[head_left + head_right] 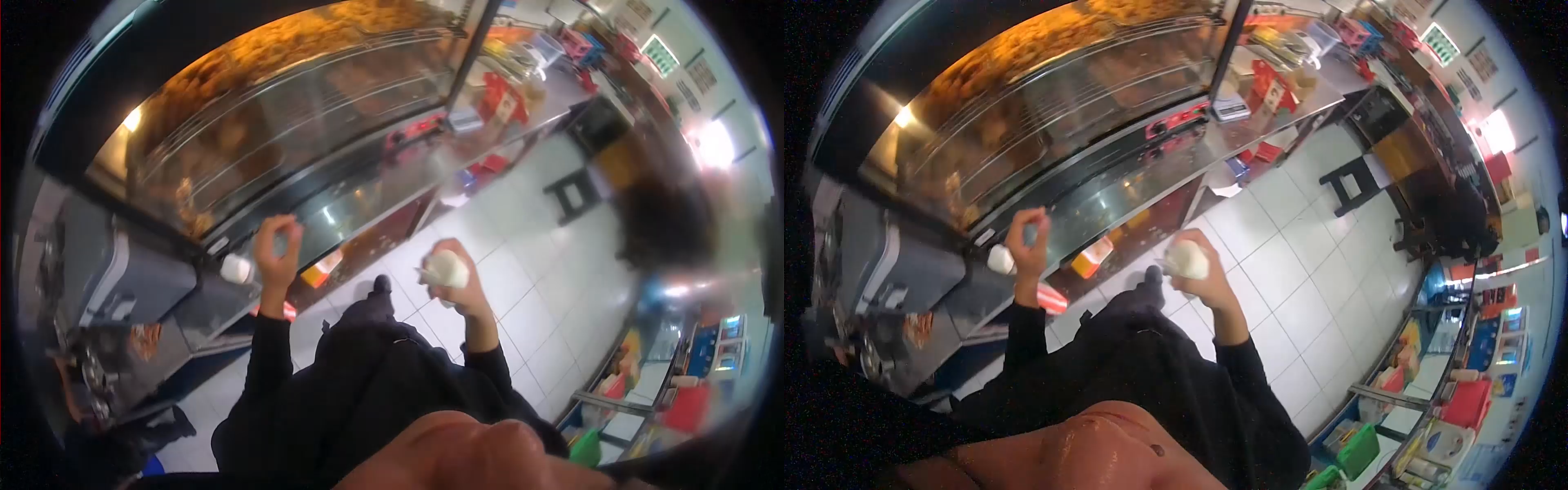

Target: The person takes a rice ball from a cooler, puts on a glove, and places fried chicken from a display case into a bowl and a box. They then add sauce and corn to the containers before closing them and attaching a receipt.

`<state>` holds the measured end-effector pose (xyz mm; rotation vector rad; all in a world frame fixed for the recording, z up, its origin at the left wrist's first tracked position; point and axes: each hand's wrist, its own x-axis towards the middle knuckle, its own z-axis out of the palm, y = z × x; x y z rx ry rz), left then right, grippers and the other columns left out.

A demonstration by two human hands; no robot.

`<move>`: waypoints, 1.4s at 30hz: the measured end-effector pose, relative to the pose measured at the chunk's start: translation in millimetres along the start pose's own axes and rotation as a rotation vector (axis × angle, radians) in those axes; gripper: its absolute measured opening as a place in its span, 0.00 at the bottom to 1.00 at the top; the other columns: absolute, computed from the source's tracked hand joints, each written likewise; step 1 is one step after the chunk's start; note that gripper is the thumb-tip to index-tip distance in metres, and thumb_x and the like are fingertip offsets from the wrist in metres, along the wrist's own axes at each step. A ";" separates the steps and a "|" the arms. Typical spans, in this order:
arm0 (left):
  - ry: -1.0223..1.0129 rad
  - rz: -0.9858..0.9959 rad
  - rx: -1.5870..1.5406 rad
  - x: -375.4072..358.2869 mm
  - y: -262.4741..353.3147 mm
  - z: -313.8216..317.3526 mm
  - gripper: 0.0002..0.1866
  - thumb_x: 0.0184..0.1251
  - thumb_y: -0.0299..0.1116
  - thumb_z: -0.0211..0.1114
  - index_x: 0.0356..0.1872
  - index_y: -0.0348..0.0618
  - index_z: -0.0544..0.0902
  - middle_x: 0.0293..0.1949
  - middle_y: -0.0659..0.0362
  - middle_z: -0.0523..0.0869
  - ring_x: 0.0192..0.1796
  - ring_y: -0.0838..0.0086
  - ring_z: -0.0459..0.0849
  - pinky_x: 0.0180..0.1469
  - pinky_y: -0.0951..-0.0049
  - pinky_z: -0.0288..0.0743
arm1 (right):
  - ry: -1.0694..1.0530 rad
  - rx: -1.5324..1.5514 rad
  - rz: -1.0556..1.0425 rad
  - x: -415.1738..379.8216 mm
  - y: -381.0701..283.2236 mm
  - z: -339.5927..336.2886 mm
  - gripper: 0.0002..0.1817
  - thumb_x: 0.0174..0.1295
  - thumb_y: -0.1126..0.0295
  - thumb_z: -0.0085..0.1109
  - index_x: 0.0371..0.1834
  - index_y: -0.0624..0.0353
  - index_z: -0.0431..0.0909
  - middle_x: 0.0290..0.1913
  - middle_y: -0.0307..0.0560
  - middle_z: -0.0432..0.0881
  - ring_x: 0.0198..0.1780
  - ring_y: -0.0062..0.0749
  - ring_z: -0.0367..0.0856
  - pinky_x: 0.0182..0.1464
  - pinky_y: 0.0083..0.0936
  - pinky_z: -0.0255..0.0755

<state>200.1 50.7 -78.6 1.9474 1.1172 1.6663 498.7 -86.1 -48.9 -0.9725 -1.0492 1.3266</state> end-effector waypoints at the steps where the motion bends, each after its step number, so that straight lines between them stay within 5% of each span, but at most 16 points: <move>1: 0.030 -0.015 0.052 -4.2 -15.3 5.8 0.09 0.55 0.28 0.68 0.37 0.41 0.81 0.32 0.58 0.82 0.34 0.71 0.79 0.42 0.74 0.71 | -0.052 -0.048 -0.021 19.7 -1.2 -8.7 0.32 0.35 0.73 0.70 0.49 0.57 0.69 0.42 0.40 0.75 0.43 0.22 0.76 0.42 0.19 0.72; 3: 0.101 -0.078 0.143 7.5 -31.5 35.2 0.08 0.57 0.29 0.67 0.37 0.40 0.81 0.31 0.59 0.81 0.33 0.73 0.78 0.40 0.75 0.71 | -0.145 -0.068 -0.041 68.0 -25.1 -31.4 0.33 0.34 0.75 0.70 0.50 0.55 0.69 0.43 0.37 0.73 0.46 0.21 0.73 0.48 0.21 0.69; 6: 0.230 -0.139 0.087 20.8 -58.1 90.5 0.07 0.61 0.29 0.65 0.36 0.39 0.80 0.29 0.62 0.79 0.30 0.79 0.74 0.37 0.78 0.69 | -0.184 -0.158 -0.116 120.6 -32.2 -70.8 0.33 0.38 0.77 0.68 0.52 0.54 0.68 0.44 0.39 0.73 0.44 0.23 0.76 0.44 0.22 0.73; 8: 0.230 -0.196 0.008 41.5 -62.0 143.4 0.06 0.61 0.29 0.65 0.36 0.38 0.80 0.29 0.62 0.79 0.30 0.79 0.73 0.37 0.78 0.69 | -0.018 0.224 0.206 143.6 -39.8 -103.0 0.31 0.44 0.75 0.67 0.55 0.54 0.66 0.45 0.42 0.75 0.42 0.29 0.79 0.37 0.26 0.77; 11: 0.152 -0.185 -0.155 76.5 -73.0 236.0 0.05 0.64 0.27 0.61 0.39 0.38 0.77 0.33 0.61 0.79 0.29 0.82 0.74 0.33 0.81 0.69 | 0.163 0.545 0.245 177.0 -53.6 -173.4 0.30 0.50 0.72 0.64 0.57 0.55 0.64 0.47 0.46 0.76 0.40 0.34 0.81 0.30 0.28 0.78; 15: -0.064 0.000 -0.345 131.6 -44.8 357.3 0.05 0.64 0.26 0.60 0.38 0.37 0.77 0.33 0.59 0.80 0.30 0.79 0.77 0.34 0.78 0.72 | 0.377 0.659 0.062 204.5 -73.4 -269.0 0.26 0.55 0.64 0.58 0.58 0.52 0.65 0.52 0.47 0.76 0.47 0.39 0.79 0.42 0.38 0.76; 19: -0.237 0.249 -0.482 184.8 -2.6 447.4 0.07 0.55 0.22 0.65 0.35 0.37 0.79 0.30 0.55 0.82 0.29 0.71 0.80 0.36 0.74 0.75 | 0.538 0.671 -0.104 241.1 -82.7 -371.3 0.25 0.56 0.63 0.54 0.58 0.57 0.67 0.51 0.53 0.76 0.49 0.45 0.78 0.43 0.38 0.77; 23: -0.220 0.233 -0.426 203.9 -5.0 524.3 0.06 0.56 0.23 0.66 0.34 0.38 0.78 0.30 0.55 0.83 0.29 0.70 0.81 0.35 0.73 0.75 | 0.635 0.552 -0.208 312.9 -98.3 -477.7 0.25 0.56 0.66 0.55 0.58 0.53 0.65 0.51 0.50 0.75 0.45 0.39 0.79 0.41 0.36 0.77; 25: -0.196 0.216 -0.349 207.5 -3.2 554.6 0.06 0.55 0.23 0.66 0.34 0.38 0.78 0.29 0.55 0.83 0.29 0.70 0.81 0.35 0.73 0.75 | 0.662 0.243 -0.251 365.4 -105.8 -518.9 0.27 0.52 0.69 0.59 0.58 0.53 0.65 0.49 0.48 0.76 0.47 0.38 0.78 0.41 0.35 0.77; 26: -0.171 0.136 -0.332 204.4 -5.3 569.2 0.06 0.55 0.23 0.66 0.33 0.38 0.78 0.29 0.55 0.83 0.29 0.70 0.81 0.35 0.73 0.74 | 0.628 0.258 -0.219 394.7 -98.8 -538.2 0.27 0.52 0.69 0.59 0.58 0.53 0.65 0.49 0.48 0.76 0.47 0.38 0.78 0.41 0.35 0.77; 28: -0.116 -0.059 -0.340 196.7 -10.8 598.4 0.07 0.54 0.23 0.67 0.33 0.37 0.78 0.29 0.56 0.83 0.29 0.71 0.81 0.34 0.75 0.73 | 0.444 -0.394 -0.239 449.1 -89.3 -569.3 0.31 0.48 0.71 0.64 0.58 0.53 0.65 0.49 0.47 0.75 0.49 0.37 0.77 0.41 0.32 0.76; 29: -0.096 -0.076 -0.307 191.8 -13.8 611.4 0.07 0.54 0.23 0.67 0.33 0.37 0.78 0.29 0.56 0.83 0.29 0.71 0.81 0.34 0.75 0.73 | 0.294 -0.506 0.040 469.3 -91.7 -581.3 0.33 0.42 0.72 0.67 0.56 0.53 0.65 0.50 0.48 0.75 0.50 0.42 0.76 0.46 0.35 0.75; 31: -0.049 -0.190 -0.256 192.4 -11.7 631.0 0.08 0.53 0.22 0.67 0.34 0.36 0.78 0.29 0.55 0.83 0.28 0.71 0.80 0.33 0.76 0.72 | -0.061 -1.082 -0.210 514.8 -47.7 -620.2 0.32 0.39 0.70 0.67 0.53 0.50 0.67 0.49 0.50 0.74 0.51 0.48 0.75 0.51 0.41 0.71; 34: 0.030 -0.144 -0.118 205.2 -2.4 644.6 0.08 0.54 0.22 0.67 0.34 0.36 0.79 0.29 0.55 0.83 0.28 0.72 0.80 0.33 0.76 0.72 | -0.426 -1.460 -0.081 542.2 27.4 -656.7 0.32 0.35 0.67 0.69 0.49 0.44 0.70 0.46 0.49 0.73 0.53 0.50 0.71 0.53 0.42 0.70; 39: 0.267 -0.220 0.120 190.5 16.6 626.5 0.07 0.56 0.24 0.66 0.35 0.35 0.78 0.28 0.54 0.82 0.29 0.72 0.80 0.33 0.76 0.72 | -0.720 -1.220 -0.090 559.5 15.4 -669.6 0.28 0.39 0.69 0.69 0.50 0.49 0.75 0.48 0.51 0.75 0.54 0.50 0.72 0.54 0.41 0.69; 42: 0.444 -0.300 0.150 166.1 27.3 614.6 0.07 0.62 0.24 0.62 0.39 0.36 0.74 0.28 0.56 0.79 0.27 0.77 0.77 0.32 0.79 0.72 | -0.501 -0.939 -0.347 605.8 -47.2 -617.5 0.19 0.47 0.74 0.65 0.46 0.54 0.78 0.46 0.50 0.77 0.53 0.46 0.74 0.54 0.40 0.69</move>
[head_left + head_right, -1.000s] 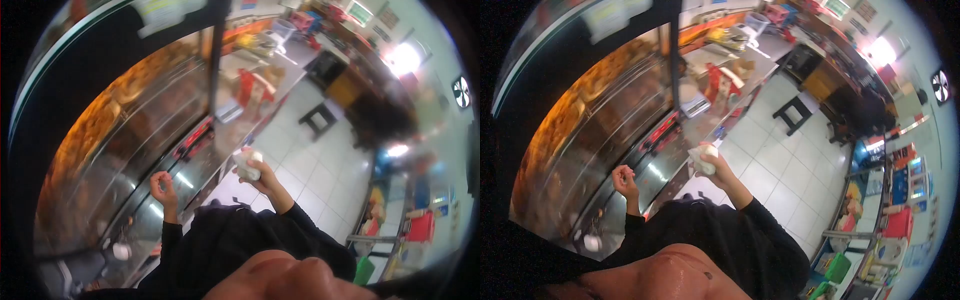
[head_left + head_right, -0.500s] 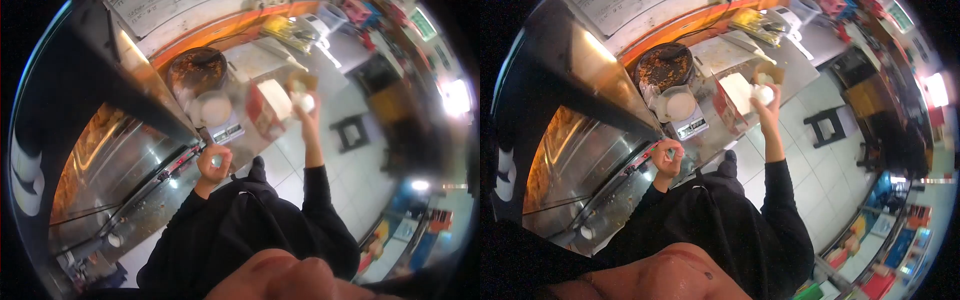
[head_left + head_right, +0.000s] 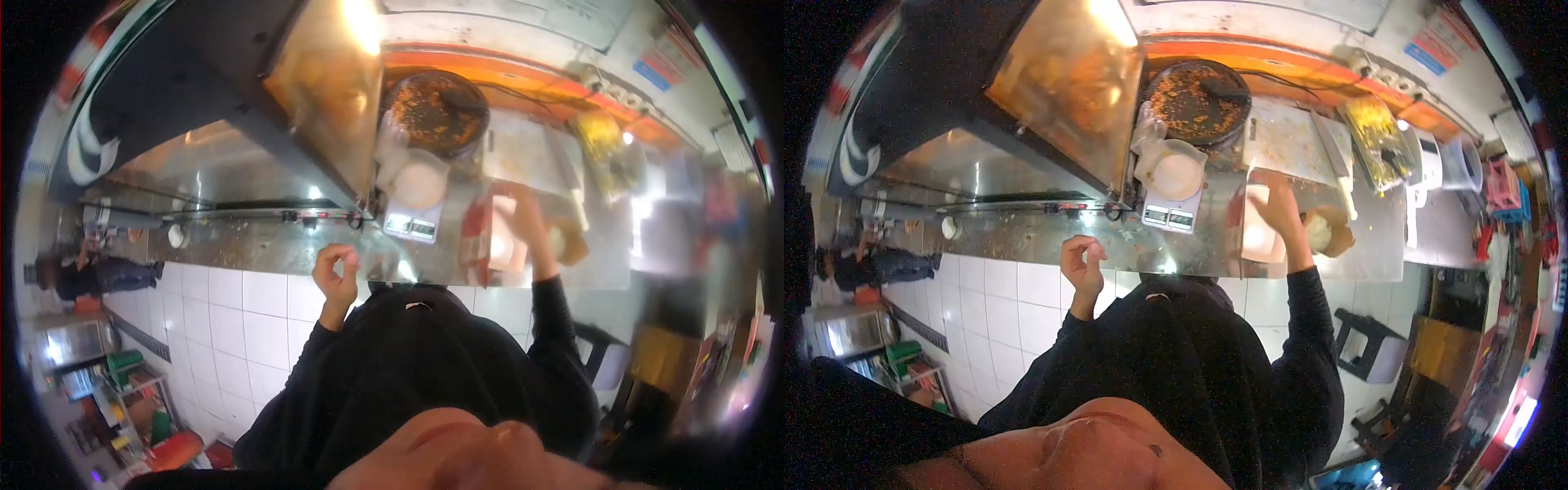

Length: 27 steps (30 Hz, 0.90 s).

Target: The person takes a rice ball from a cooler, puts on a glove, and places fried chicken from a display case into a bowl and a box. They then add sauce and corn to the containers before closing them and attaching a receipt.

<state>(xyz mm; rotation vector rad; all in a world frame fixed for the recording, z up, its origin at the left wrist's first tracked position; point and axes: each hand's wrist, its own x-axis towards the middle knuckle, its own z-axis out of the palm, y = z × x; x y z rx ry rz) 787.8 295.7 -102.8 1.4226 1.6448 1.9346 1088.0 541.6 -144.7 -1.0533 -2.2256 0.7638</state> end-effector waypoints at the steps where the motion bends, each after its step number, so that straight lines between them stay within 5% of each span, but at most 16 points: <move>1: 0.069 -0.053 -0.018 -5.5 2.9 -5.4 0.07 0.66 0.25 0.59 0.41 0.36 0.72 0.28 0.57 0.77 0.26 0.78 0.76 0.31 0.79 0.72 | 0.095 0.133 0.132 25.9 -35.8 -5.0 0.16 0.49 0.73 0.64 0.44 0.56 0.78 0.43 0.50 0.79 0.51 0.47 0.75 0.54 0.40 0.68; 6: 0.162 -0.059 0.011 -25.9 5.4 -18.3 0.06 0.67 0.25 0.58 0.41 0.36 0.71 0.29 0.56 0.77 0.26 0.79 0.76 0.30 0.80 0.72 | -0.311 -0.137 -0.493 123.2 -89.6 81.4 0.18 0.51 0.64 0.64 0.46 0.55 0.79 0.57 0.53 0.72 0.58 0.49 0.70 0.57 0.38 0.68; 9: 0.160 0.024 0.068 -31.4 8.6 -21.6 0.06 0.66 0.24 0.59 0.40 0.36 0.71 0.29 0.56 0.77 0.26 0.79 0.76 0.30 0.81 0.72 | -0.459 -0.550 -0.460 137.4 -103.7 138.7 0.21 0.51 0.61 0.65 0.49 0.54 0.78 0.62 0.54 0.68 0.62 0.52 0.67 0.58 0.39 0.68; 13: 0.206 0.056 0.117 -33.0 12.9 -35.4 0.06 0.66 0.23 0.59 0.40 0.35 0.72 0.30 0.56 0.78 0.26 0.79 0.76 0.30 0.80 0.72 | -0.628 -0.501 -0.205 169.7 -105.5 150.1 0.24 0.51 0.61 0.64 0.52 0.54 0.76 0.60 0.53 0.70 0.60 0.50 0.69 0.57 0.39 0.69; 15: 0.239 -0.028 0.041 -30.4 15.5 -37.1 0.06 0.66 0.26 0.59 0.39 0.35 0.74 0.31 0.57 0.79 0.27 0.79 0.77 0.31 0.80 0.73 | -0.126 -0.234 -0.433 165.5 -98.1 140.8 0.17 0.51 0.64 0.64 0.45 0.55 0.80 0.52 0.50 0.77 0.54 0.46 0.76 0.51 0.35 0.73; 18: 0.075 -0.035 0.019 -1.3 18.0 -27.6 0.07 0.66 0.28 0.61 0.39 0.36 0.77 0.30 0.59 0.80 0.28 0.80 0.78 0.32 0.81 0.72 | 0.109 -0.077 -0.399 131.7 -158.0 75.2 0.09 0.50 0.71 0.63 0.36 0.55 0.82 0.41 0.46 0.81 0.45 0.42 0.80 0.44 0.30 0.75; 22: -0.244 -0.009 0.017 51.4 35.8 13.5 0.10 0.65 0.28 0.60 0.45 0.37 0.80 0.27 0.62 0.79 0.27 0.84 0.75 0.31 0.82 0.69 | 0.350 -0.066 -0.689 91.0 -211.6 30.2 0.11 0.42 0.83 0.59 0.28 0.56 0.81 0.36 0.44 0.81 0.39 0.40 0.79 0.39 0.32 0.74; 27: -0.297 -0.122 -0.157 66.3 37.1 53.2 0.10 0.67 0.25 0.56 0.46 0.35 0.80 0.25 0.66 0.75 0.27 0.86 0.71 0.29 0.83 0.64 | 0.289 -0.108 -0.734 46.6 -233.7 11.0 0.12 0.40 0.84 0.57 0.29 0.59 0.80 0.36 0.45 0.80 0.39 0.42 0.79 0.40 0.32 0.74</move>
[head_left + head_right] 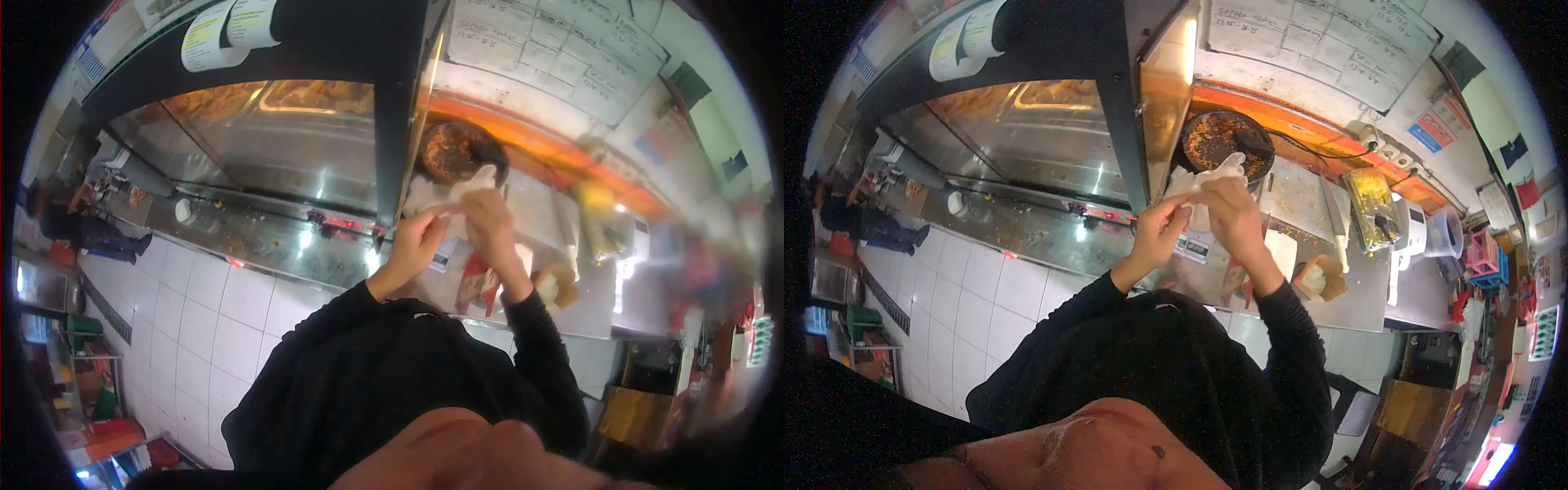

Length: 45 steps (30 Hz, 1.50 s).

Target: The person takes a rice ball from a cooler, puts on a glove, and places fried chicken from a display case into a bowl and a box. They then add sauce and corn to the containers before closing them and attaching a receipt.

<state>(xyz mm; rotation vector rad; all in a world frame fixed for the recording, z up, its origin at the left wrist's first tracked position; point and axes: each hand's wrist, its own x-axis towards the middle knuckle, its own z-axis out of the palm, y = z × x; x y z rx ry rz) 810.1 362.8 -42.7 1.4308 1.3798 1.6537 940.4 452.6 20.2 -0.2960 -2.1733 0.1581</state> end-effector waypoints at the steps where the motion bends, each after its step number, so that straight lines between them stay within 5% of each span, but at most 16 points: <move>1: -0.008 -0.023 -0.071 -0.4 -1.6 6.5 0.11 0.67 0.27 0.57 0.47 0.37 0.80 0.22 0.65 0.74 0.24 0.86 0.70 0.26 0.81 0.63 | -0.010 0.020 -0.011 -4.5 -5.2 -1.1 0.12 0.39 0.84 0.56 0.30 0.59 0.79 0.36 0.45 0.79 0.39 0.43 0.79 0.40 0.32 0.74; 4: -0.033 -0.101 -0.275 -13.2 -12.2 22.8 0.08 0.67 0.27 0.56 0.44 0.38 0.80 0.19 0.66 0.74 0.22 0.85 0.69 0.23 0.80 0.61 | -0.013 0.033 0.060 -12.0 -29.4 -0.1 0.12 0.39 0.83 0.57 0.30 0.59 0.79 0.37 0.45 0.79 0.40 0.41 0.79 0.40 0.31 0.74; 7: 0.164 -0.288 -0.359 -21.0 -35.2 24.2 0.07 0.69 0.31 0.55 0.37 0.40 0.80 0.21 0.68 0.75 0.22 0.84 0.70 0.23 0.82 0.61 | -0.008 0.099 0.047 -18.4 -34.4 9.2 0.13 0.39 0.81 0.57 0.32 0.59 0.79 0.37 0.45 0.79 0.41 0.41 0.79 0.41 0.31 0.74; 9: 0.143 -0.699 -1.004 -21.9 -51.2 10.1 0.08 0.70 0.35 0.52 0.34 0.46 0.78 0.25 0.68 0.77 0.25 0.84 0.73 0.25 0.82 0.62 | -0.015 0.136 0.031 -22.3 -38.1 18.9 0.13 0.39 0.80 0.58 0.33 0.60 0.79 0.38 0.45 0.79 0.41 0.41 0.79 0.42 0.31 0.75; 12: 0.290 -0.618 -1.273 -26.3 -50.6 6.4 0.10 0.71 0.39 0.50 0.41 0.49 0.78 0.32 0.66 0.80 0.32 0.82 0.77 0.30 0.81 0.69 | -0.049 0.245 0.005 -25.8 -47.7 33.1 0.14 0.39 0.81 0.57 0.34 0.61 0.80 0.39 0.46 0.80 0.42 0.42 0.79 0.43 0.31 0.75; 13: 0.265 -0.513 -1.251 -24.5 -44.7 3.9 0.13 0.72 0.40 0.51 0.48 0.47 0.77 0.42 0.62 0.81 0.43 0.79 0.80 0.41 0.78 0.75 | -0.049 0.270 0.045 -28.4 -51.7 37.6 0.15 0.38 0.84 0.57 0.33 0.60 0.80 0.38 0.46 0.81 0.42 0.42 0.79 0.43 0.31 0.75; 16: 0.441 -0.504 -1.232 -18.1 -26.2 -6.2 0.18 0.72 0.42 0.53 0.54 0.43 0.75 0.47 0.60 0.81 0.48 0.75 0.80 0.50 0.75 0.76 | -0.046 0.328 0.061 -42.4 -58.3 55.9 0.17 0.39 0.88 0.55 0.33 0.59 0.81 0.37 0.46 0.82 0.41 0.42 0.80 0.43 0.31 0.74; 17: 0.342 -0.356 -1.174 -21.8 -27.9 -9.2 0.19 0.72 0.43 0.53 0.56 0.43 0.74 0.50 0.60 0.80 0.51 0.72 0.80 0.54 0.73 0.75 | -0.045 0.346 0.111 -45.4 -61.5 58.7 0.17 0.40 0.89 0.55 0.33 0.58 0.81 0.38 0.47 0.82 0.41 0.42 0.80 0.43 0.31 0.74; 25: 0.432 -0.303 -1.339 -58.3 -41.4 -14.9 0.22 0.74 0.48 0.44 0.60 0.48 0.70 0.53 0.62 0.77 0.54 0.75 0.76 0.54 0.70 0.72 | 0.030 0.240 0.261 -48.8 -83.1 85.4 0.11 0.44 0.81 0.63 0.33 0.59 0.80 0.35 0.46 0.81 0.38 0.41 0.79 0.41 0.30 0.73; 33: 0.755 -0.436 -0.929 -76.8 -60.3 -116.1 0.33 0.72 0.61 0.36 0.62 0.45 0.68 0.54 0.58 0.77 0.53 0.68 0.76 0.55 0.69 0.69 | -0.130 0.445 0.284 -40.7 -125.3 162.1 0.08 0.48 0.79 0.63 0.33 0.60 0.79 0.33 0.48 0.80 0.36 0.40 0.79 0.38 0.29 0.72; 37: 0.684 -0.396 -0.922 -84.1 -52.2 -172.0 0.32 0.73 0.60 0.35 0.66 0.47 0.64 0.60 0.57 0.73 0.60 0.66 0.71 0.58 0.67 0.68 | -0.161 0.579 0.329 -12.5 -158.1 208.1 0.06 0.50 0.79 0.61 0.33 0.62 0.79 0.33 0.50 0.79 0.35 0.39 0.79 0.37 0.28 0.72; 42: 0.539 -0.179 -0.749 -93.8 -52.6 -238.0 0.30 0.75 0.53 0.34 0.73 0.53 0.50 0.74 0.56 0.51 0.73 0.64 0.53 0.69 0.63 0.54 | -0.265 0.744 0.416 16.6 -197.8 254.1 0.06 0.55 0.77 0.58 0.36 0.63 0.78 0.35 0.50 0.79 0.36 0.37 0.79 0.41 0.27 0.72; 45: 0.418 -0.142 -0.645 -96.6 -60.1 -272.3 0.32 0.74 0.54 0.37 0.73 0.52 0.50 0.73 0.58 0.54 0.74 0.68 0.51 0.70 0.63 0.48 | -0.306 0.911 0.464 27.7 -216.1 275.4 0.05 0.58 0.76 0.57 0.38 0.62 0.77 0.36 0.49 0.79 0.37 0.34 0.79 0.42 0.26 0.72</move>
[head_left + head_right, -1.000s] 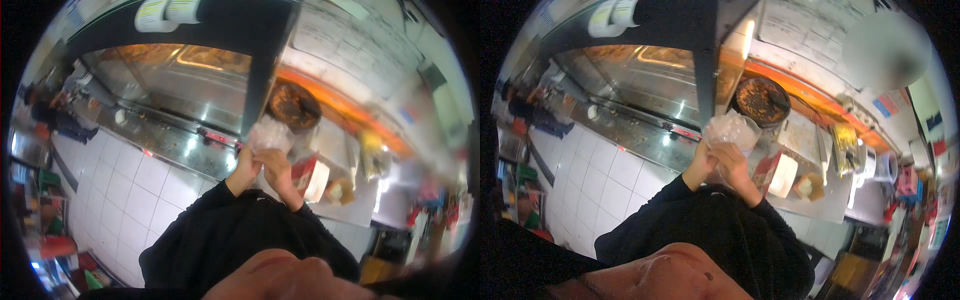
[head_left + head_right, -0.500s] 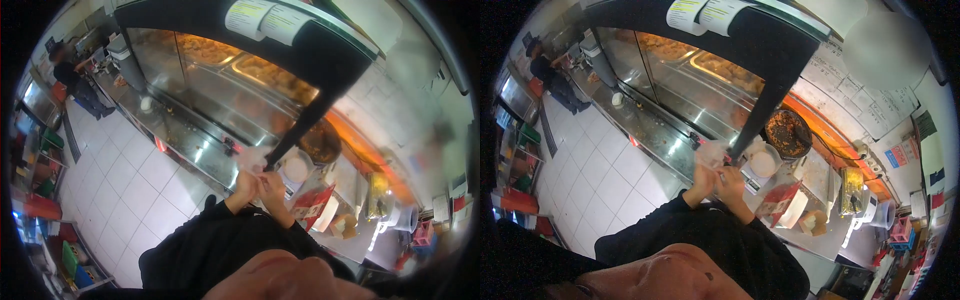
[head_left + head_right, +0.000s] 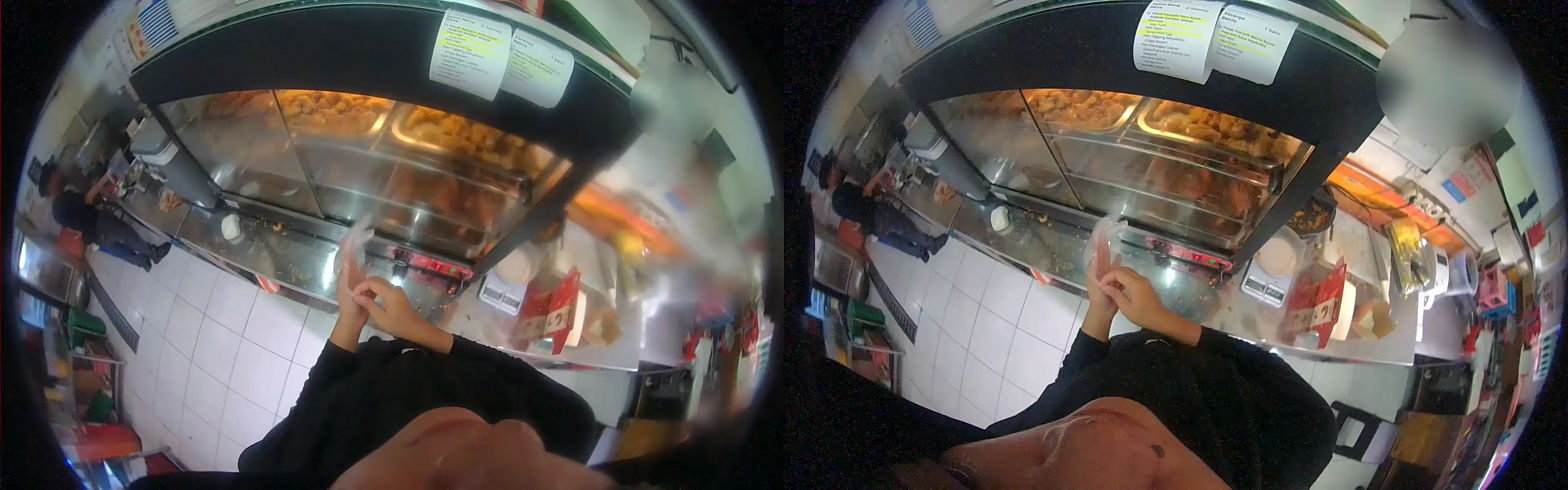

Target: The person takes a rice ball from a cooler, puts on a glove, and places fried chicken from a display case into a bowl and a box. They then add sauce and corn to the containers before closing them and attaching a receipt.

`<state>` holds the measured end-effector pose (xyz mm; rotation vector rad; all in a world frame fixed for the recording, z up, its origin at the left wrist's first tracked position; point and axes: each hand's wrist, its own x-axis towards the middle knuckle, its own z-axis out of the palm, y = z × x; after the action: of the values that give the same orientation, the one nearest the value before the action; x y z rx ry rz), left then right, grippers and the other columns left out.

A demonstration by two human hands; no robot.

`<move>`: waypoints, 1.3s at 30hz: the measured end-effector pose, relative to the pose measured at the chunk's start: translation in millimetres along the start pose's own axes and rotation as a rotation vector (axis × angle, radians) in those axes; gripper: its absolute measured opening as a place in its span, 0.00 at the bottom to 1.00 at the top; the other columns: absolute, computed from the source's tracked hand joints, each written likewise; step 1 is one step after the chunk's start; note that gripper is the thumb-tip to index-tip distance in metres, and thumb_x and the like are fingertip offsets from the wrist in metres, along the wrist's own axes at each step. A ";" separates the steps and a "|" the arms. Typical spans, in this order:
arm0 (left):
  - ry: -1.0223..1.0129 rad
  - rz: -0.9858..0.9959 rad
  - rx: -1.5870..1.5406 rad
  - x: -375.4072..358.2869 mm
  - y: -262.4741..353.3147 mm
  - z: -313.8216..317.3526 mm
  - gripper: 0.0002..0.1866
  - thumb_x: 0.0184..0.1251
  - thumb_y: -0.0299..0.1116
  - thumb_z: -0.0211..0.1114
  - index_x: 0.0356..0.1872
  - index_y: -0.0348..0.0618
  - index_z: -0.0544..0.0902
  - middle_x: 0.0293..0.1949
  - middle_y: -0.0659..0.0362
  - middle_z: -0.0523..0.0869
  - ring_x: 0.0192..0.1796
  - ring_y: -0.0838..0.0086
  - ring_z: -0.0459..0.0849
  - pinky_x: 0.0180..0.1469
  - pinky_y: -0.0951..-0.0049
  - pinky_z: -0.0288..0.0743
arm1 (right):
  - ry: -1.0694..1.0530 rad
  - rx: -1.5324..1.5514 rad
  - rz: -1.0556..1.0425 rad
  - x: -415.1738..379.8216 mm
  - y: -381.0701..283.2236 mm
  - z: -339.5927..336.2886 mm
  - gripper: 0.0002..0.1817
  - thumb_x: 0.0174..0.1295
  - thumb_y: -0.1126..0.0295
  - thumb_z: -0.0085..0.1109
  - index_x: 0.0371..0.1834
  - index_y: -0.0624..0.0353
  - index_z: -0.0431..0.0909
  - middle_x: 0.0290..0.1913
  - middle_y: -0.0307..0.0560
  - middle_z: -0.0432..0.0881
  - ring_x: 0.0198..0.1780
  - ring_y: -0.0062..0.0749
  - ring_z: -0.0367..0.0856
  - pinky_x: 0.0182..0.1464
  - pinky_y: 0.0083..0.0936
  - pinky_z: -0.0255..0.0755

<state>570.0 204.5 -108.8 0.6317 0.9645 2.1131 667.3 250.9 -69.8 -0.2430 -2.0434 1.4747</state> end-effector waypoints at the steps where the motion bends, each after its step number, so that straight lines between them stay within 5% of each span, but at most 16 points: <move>1: -0.058 0.019 0.052 3.2 4.7 -10.8 0.33 0.74 0.55 0.38 0.73 0.52 0.50 0.73 0.60 0.55 0.74 0.71 0.49 0.70 0.64 0.46 | 0.022 0.002 0.007 1.7 -1.0 4.6 0.05 0.58 0.76 0.57 0.38 0.62 0.77 0.36 0.49 0.79 0.37 0.34 0.79 0.42 0.26 0.72; 2: 0.011 -0.021 0.118 7.4 -17.3 -47.4 0.42 0.64 0.68 0.41 0.74 0.61 0.42 0.76 0.57 0.42 0.76 0.55 0.36 0.71 0.47 0.31 | -0.074 0.014 -0.009 2.2 -2.3 9.1 0.06 0.58 0.76 0.58 0.38 0.62 0.77 0.36 0.49 0.79 0.36 0.35 0.79 0.42 0.27 0.72; 5: 0.250 -0.406 -0.069 15.6 28.7 -17.0 0.49 0.57 0.76 0.39 0.74 0.60 0.44 0.76 0.59 0.42 0.76 0.60 0.35 0.69 0.49 0.36 | -0.185 0.002 -0.051 -2.0 -8.3 20.6 0.05 0.58 0.76 0.58 0.37 0.62 0.78 0.37 0.48 0.80 0.36 0.37 0.79 0.43 0.29 0.73; 10: 0.205 -0.275 -0.085 18.5 25.1 -18.6 0.55 0.49 0.83 0.36 0.74 0.60 0.40 0.76 0.58 0.38 0.75 0.52 0.38 0.69 0.45 0.39 | -0.195 -0.033 -0.011 -13.8 -12.8 -1.9 0.06 0.60 0.74 0.57 0.37 0.62 0.80 0.36 0.51 0.82 0.39 0.41 0.81 0.43 0.31 0.74; 14: 0.313 -0.134 -0.248 17.6 21.8 -11.6 0.56 0.49 0.81 0.40 0.74 0.58 0.37 0.75 0.55 0.42 0.74 0.49 0.43 0.68 0.38 0.47 | 0.357 -0.396 0.082 -45.7 -8.8 -84.4 0.07 0.60 0.73 0.55 0.37 0.59 0.82 0.39 0.51 0.83 0.41 0.39 0.82 0.45 0.33 0.74; 15: 0.350 -0.080 -0.253 17.0 21.4 -14.1 0.56 0.50 0.80 0.41 0.74 0.57 0.37 0.74 0.54 0.43 0.74 0.49 0.45 0.67 0.35 0.49 | 0.681 0.038 0.362 -62.7 8.2 -110.1 0.06 0.58 0.77 0.54 0.34 0.61 0.81 0.37 0.51 0.83 0.41 0.37 0.82 0.46 0.32 0.74; 16: 0.304 -0.069 -0.233 14.8 16.5 -23.2 0.55 0.52 0.79 0.41 0.74 0.57 0.36 0.74 0.53 0.43 0.73 0.48 0.48 0.66 0.34 0.52 | 0.796 -0.523 0.216 -77.3 -17.9 -147.8 0.04 0.55 0.79 0.55 0.31 0.62 0.80 0.36 0.48 0.82 0.41 0.34 0.81 0.46 0.29 0.73; 19: 0.317 -0.124 -0.138 5.8 6.2 -40.3 0.53 0.54 0.78 0.41 0.74 0.57 0.36 0.74 0.53 0.43 0.72 0.48 0.49 0.65 0.32 0.53 | 1.355 -0.971 0.014 -140.5 -23.1 -256.6 0.02 0.54 0.79 0.60 0.30 0.61 0.79 0.33 0.41 0.80 0.36 0.30 0.78 0.41 0.28 0.71; 22: 0.441 -0.134 -0.168 -8.6 1.5 -36.2 0.52 0.56 0.76 0.43 0.73 0.58 0.36 0.74 0.54 0.42 0.73 0.48 0.48 0.64 0.31 0.53 | 2.063 -0.461 -0.132 -223.1 26.2 -363.0 0.11 0.54 0.71 0.64 0.39 0.63 0.77 0.35 0.48 0.77 0.36 0.33 0.76 0.39 0.31 0.73; 25: 0.517 -0.127 -0.164 -17.2 -0.7 -24.0 0.50 0.57 0.75 0.43 0.73 0.61 0.36 0.74 0.55 0.42 0.73 0.48 0.47 0.64 0.31 0.53 | 1.602 -1.039 1.567 -372.1 140.4 -465.5 0.24 0.50 0.66 0.67 0.48 0.67 0.72 0.41 0.54 0.77 0.37 0.38 0.78 0.33 0.32 0.77; 26: 0.563 -0.126 -0.185 -20.3 -3.0 -16.9 0.49 0.57 0.74 0.44 0.73 0.62 0.36 0.74 0.55 0.42 0.73 0.48 0.47 0.64 0.31 0.54 | 1.595 -1.049 1.561 -368.6 130.3 -461.4 0.24 0.50 0.66 0.67 0.48 0.67 0.72 0.41 0.54 0.77 0.37 0.38 0.78 0.33 0.32 0.77; 28: 0.555 -0.136 -0.210 -23.6 -8.8 -17.4 0.48 0.58 0.73 0.44 0.73 0.64 0.37 0.74 0.55 0.43 0.72 0.47 0.50 0.63 0.30 0.55 | 1.755 -0.080 0.800 -360.5 109.8 -425.6 0.24 0.54 0.54 0.62 0.40 0.66 0.76 0.29 0.52 0.81 0.28 0.36 0.81 0.26 0.32 0.75; 32: 0.515 -0.153 -0.291 -29.6 -9.8 -4.4 0.43 0.61 0.71 0.45 0.73 0.63 0.45 0.73 0.55 0.48 0.67 0.43 0.61 0.60 0.28 0.58 | 1.869 -0.067 0.894 -391.4 163.9 -461.8 0.16 0.59 0.59 0.56 0.30 0.65 0.79 0.25 0.52 0.80 0.27 0.37 0.82 0.22 0.32 0.74; 34: 0.535 -0.120 -0.300 -29.8 -9.8 -1.3 0.40 0.61 0.70 0.45 0.71 0.63 0.51 0.72 0.55 0.49 0.64 0.42 0.64 0.59 0.28 0.59 | 1.809 0.211 0.624 -394.0 157.3 -472.3 0.14 0.53 0.82 0.48 0.43 0.79 0.71 0.40 0.60 0.78 0.35 0.47 0.83 0.26 0.36 0.84; 36: 0.550 -0.090 -0.311 -32.2 -12.4 -11.0 0.35 0.62 0.70 0.44 0.65 0.64 0.63 0.72 0.55 0.50 0.65 0.43 0.64 0.59 0.28 0.58 | 1.709 0.077 0.630 -391.2 138.0 -484.4 0.13 0.53 0.82 0.48 0.41 0.80 0.71 0.40 0.60 0.78 0.34 0.48 0.83 0.27 0.36 0.85; 39: 0.570 -0.053 -0.323 -38.1 -18.0 -33.5 0.36 0.62 0.71 0.43 0.68 0.69 0.59 0.74 0.56 0.46 0.69 0.46 0.58 0.61 0.30 0.55 | 1.512 -0.207 0.620 -363.9 90.2 -501.0 0.12 0.52 0.81 0.49 0.38 0.82 0.70 0.38 0.61 0.77 0.32 0.50 0.83 0.29 0.36 0.85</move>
<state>578.5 168.7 -148.2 -0.1701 0.8806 2.3787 1224.6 512.2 -181.8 -1.5946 -0.8172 0.7729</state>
